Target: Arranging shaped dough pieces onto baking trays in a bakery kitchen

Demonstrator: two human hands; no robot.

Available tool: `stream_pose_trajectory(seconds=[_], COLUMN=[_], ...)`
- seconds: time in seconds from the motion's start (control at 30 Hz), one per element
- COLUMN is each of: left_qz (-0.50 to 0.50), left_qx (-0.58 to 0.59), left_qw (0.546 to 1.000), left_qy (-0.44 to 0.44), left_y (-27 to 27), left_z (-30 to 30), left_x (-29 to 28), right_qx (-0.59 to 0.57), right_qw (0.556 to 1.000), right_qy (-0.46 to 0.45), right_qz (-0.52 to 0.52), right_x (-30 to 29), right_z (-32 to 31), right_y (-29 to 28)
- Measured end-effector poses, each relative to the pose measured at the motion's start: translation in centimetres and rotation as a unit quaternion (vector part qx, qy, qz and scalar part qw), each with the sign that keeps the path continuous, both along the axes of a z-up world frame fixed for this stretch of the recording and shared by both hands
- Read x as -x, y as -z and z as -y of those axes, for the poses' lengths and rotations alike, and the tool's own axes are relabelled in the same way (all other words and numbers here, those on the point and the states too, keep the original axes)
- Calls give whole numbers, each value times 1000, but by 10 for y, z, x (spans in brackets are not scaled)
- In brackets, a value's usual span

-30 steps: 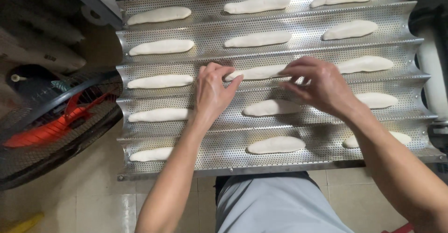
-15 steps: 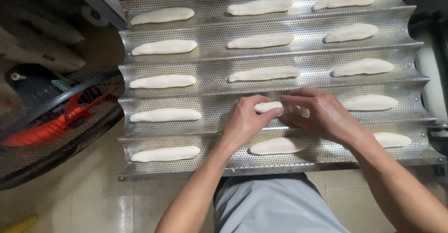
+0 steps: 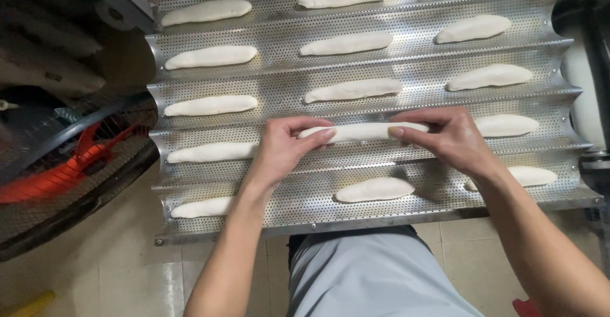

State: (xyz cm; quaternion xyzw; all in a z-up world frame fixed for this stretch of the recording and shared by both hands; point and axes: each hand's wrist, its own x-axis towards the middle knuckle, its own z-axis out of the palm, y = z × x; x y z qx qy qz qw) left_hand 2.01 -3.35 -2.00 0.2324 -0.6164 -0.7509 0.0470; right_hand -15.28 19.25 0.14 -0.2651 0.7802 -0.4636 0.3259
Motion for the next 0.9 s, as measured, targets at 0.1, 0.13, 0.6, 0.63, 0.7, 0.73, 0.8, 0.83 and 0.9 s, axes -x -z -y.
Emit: stream_pose_trajectory(seconds=[0.1, 0.13, 0.6, 0.63, 0.7, 0.73, 0.8, 0.83, 0.9], left_qz=[32, 48, 63, 45, 27, 7, -2, -11, -13], left_qx=[-36, -40, 387, 396, 368, 340, 330, 320, 322], left_qw=[999, 998, 920, 916, 928, 940, 944, 947, 946], left_qy=[-11, -6, -22, -44, -39, -34, -16, 0, 22], left_y=[6, 8, 30, 28, 9, -1, -4, -5, -7], left_z=[7, 8, -21, -21, -26, -28, -39, -44, -54], left_x=[-12, -14, -24, -25, -31, -34, -40, -43, -46], right_qx=[-51, -76, -72, -25, -70, -115, -81, -45, -46], right_qw=[998, 994, 940, 909, 926, 936, 921, 901, 881], right_qy=[-14, -25, -111, -151, -180, -207, -251, -297, -308], right_qz=[-45, -72, -315, -388, -325, -262, -288, -313, -357], right_x=[-2, -5, -5, -5, -35, -50, -74, -86, -92], right_z=[-6, -6, -25, -27, -9, -1, 9, 14, 11], right_y=[0, -2, 15, 15, -15, -30, -26, -25, 1])
